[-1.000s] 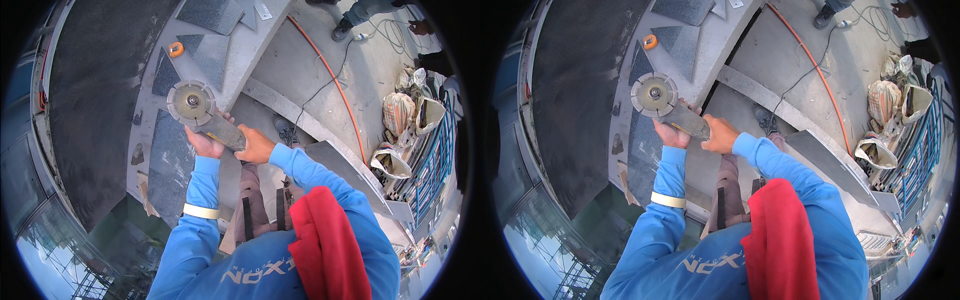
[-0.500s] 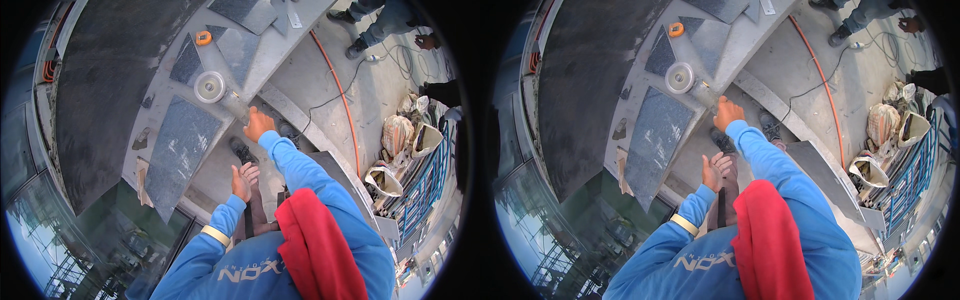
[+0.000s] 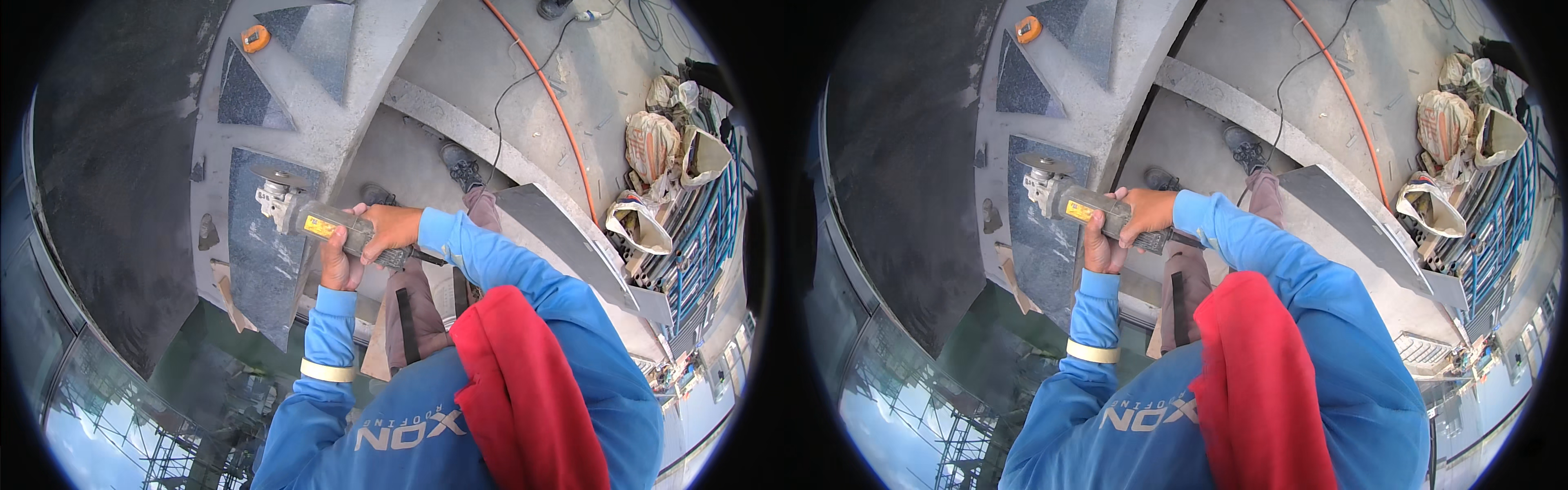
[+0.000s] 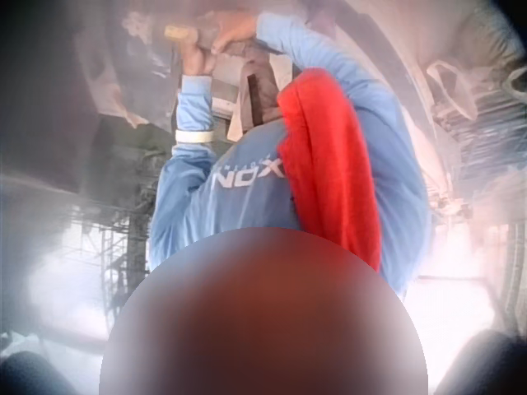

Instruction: The person spreads mortar on a curved ledge using a trowel, then places a large stone tile onto the mortar and presses it into place. They use an angle grinder to cut a tile, then position and press another tile onto the ledge. The process repeats with additional tiles.

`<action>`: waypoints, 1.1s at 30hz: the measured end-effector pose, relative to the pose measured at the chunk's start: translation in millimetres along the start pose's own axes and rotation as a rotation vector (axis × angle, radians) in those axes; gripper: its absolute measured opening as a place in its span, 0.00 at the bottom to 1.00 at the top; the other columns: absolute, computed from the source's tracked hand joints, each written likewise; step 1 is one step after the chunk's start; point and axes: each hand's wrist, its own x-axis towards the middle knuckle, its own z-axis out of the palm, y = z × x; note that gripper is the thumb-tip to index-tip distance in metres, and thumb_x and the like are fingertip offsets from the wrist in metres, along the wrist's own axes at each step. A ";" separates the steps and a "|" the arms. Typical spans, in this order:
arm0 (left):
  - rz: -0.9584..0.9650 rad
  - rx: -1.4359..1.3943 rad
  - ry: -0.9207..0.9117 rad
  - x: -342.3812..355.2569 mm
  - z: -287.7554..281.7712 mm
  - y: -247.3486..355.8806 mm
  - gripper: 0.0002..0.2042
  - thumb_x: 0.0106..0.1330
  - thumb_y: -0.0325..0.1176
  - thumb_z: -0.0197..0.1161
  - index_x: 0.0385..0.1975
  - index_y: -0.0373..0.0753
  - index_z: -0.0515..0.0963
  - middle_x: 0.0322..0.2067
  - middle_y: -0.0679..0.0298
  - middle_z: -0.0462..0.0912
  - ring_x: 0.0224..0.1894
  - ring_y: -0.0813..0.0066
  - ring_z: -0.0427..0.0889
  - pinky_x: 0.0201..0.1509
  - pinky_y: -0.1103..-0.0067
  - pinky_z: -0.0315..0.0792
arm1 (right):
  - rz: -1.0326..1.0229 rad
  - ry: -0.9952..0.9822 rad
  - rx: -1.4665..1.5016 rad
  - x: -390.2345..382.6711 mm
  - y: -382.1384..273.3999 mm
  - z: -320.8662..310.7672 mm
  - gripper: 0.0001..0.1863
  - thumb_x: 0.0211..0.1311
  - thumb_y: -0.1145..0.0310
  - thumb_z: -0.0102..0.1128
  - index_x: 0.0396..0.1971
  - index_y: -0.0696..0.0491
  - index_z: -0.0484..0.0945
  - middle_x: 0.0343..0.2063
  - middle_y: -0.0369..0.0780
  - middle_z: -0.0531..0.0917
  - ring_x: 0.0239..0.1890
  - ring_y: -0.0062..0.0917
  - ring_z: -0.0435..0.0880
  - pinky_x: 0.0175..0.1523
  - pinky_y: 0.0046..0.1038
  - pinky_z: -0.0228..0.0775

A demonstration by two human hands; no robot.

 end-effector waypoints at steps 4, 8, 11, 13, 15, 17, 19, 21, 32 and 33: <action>0.122 0.125 0.152 12.9 3.7 -9.5 0.25 0.68 0.40 0.67 0.59 0.30 0.73 0.56 0.51 0.80 0.56 0.64 0.81 0.61 0.68 0.78 | -0.102 0.587 -0.646 2.9 13.9 25.2 0.41 0.45 0.63 0.71 0.63 0.57 0.68 0.41 0.52 0.85 0.41 0.49 0.88 0.48 0.45 0.79; 0.067 0.213 0.232 34.2 6.6 -14.9 0.20 0.70 0.37 0.64 0.54 0.29 0.77 0.50 0.54 0.83 0.49 0.67 0.84 0.54 0.72 0.80 | -0.023 0.651 -0.587 12.7 33.6 25.1 0.40 0.47 0.62 0.70 0.63 0.56 0.68 0.41 0.51 0.85 0.42 0.47 0.88 0.47 0.46 0.79; 0.056 0.225 0.250 45.4 5.2 -19.3 0.19 0.70 0.38 0.65 0.51 0.29 0.79 0.47 0.56 0.85 0.47 0.70 0.85 0.52 0.73 0.81 | -0.041 0.671 -0.556 21.4 45.0 17.1 0.40 0.47 0.63 0.69 0.63 0.57 0.68 0.40 0.51 0.85 0.42 0.47 0.88 0.46 0.45 0.79; 0.041 0.226 0.272 48.6 1.3 -23.3 0.19 0.70 0.39 0.64 0.52 0.29 0.79 0.47 0.56 0.85 0.47 0.69 0.85 0.53 0.72 0.81 | -0.051 0.685 -0.546 24.0 50.7 15.5 0.39 0.47 0.63 0.69 0.62 0.57 0.68 0.40 0.51 0.85 0.41 0.46 0.88 0.46 0.45 0.79; 0.028 0.216 0.265 50.2 -5.0 -27.7 0.20 0.70 0.39 0.63 0.53 0.29 0.78 0.48 0.56 0.84 0.47 0.68 0.85 0.53 0.72 0.81 | -0.051 0.684 -0.525 24.7 55.5 18.0 0.39 0.47 0.63 0.69 0.62 0.58 0.69 0.40 0.51 0.85 0.40 0.46 0.89 0.45 0.44 0.80; 0.028 0.190 0.230 51.0 -12.5 -30.6 0.20 0.70 0.39 0.61 0.54 0.29 0.77 0.49 0.55 0.84 0.48 0.67 0.84 0.54 0.71 0.80 | -0.050 0.710 -0.503 25.7 59.7 21.8 0.38 0.47 0.64 0.69 0.62 0.58 0.69 0.40 0.51 0.85 0.40 0.45 0.89 0.45 0.44 0.80; 0.034 0.218 0.238 51.6 -19.9 -31.5 0.21 0.70 0.40 0.61 0.54 0.29 0.77 0.50 0.54 0.83 0.49 0.66 0.84 0.55 0.70 0.80 | -0.055 0.712 -0.480 27.8 63.1 25.0 0.38 0.48 0.64 0.69 0.61 0.58 0.69 0.40 0.52 0.85 0.39 0.45 0.89 0.44 0.44 0.80; 0.018 0.247 0.209 52.4 -26.0 -31.0 0.23 0.70 0.43 0.61 0.56 0.31 0.75 0.51 0.55 0.82 0.51 0.65 0.83 0.58 0.69 0.78 | -0.064 0.715 -0.456 30.9 66.0 26.2 0.38 0.48 0.65 0.69 0.61 0.59 0.69 0.40 0.52 0.85 0.39 0.46 0.89 0.43 0.44 0.80; 0.044 0.320 0.223 56.1 -29.2 -31.3 0.24 0.70 0.44 0.60 0.55 0.29 0.76 0.49 0.54 0.83 0.48 0.67 0.84 0.54 0.71 0.79 | -0.057 0.674 -0.449 34.1 68.3 19.1 0.35 0.47 0.66 0.69 0.59 0.60 0.70 0.40 0.53 0.85 0.39 0.47 0.89 0.44 0.45 0.79; 0.042 0.320 0.230 56.3 -29.0 -31.2 0.24 0.70 0.44 0.60 0.55 0.29 0.76 0.49 0.54 0.83 0.48 0.67 0.84 0.54 0.71 0.79 | -0.063 0.683 -0.455 34.2 68.2 18.6 0.35 0.47 0.66 0.69 0.59 0.60 0.70 0.40 0.53 0.85 0.40 0.47 0.89 0.45 0.46 0.79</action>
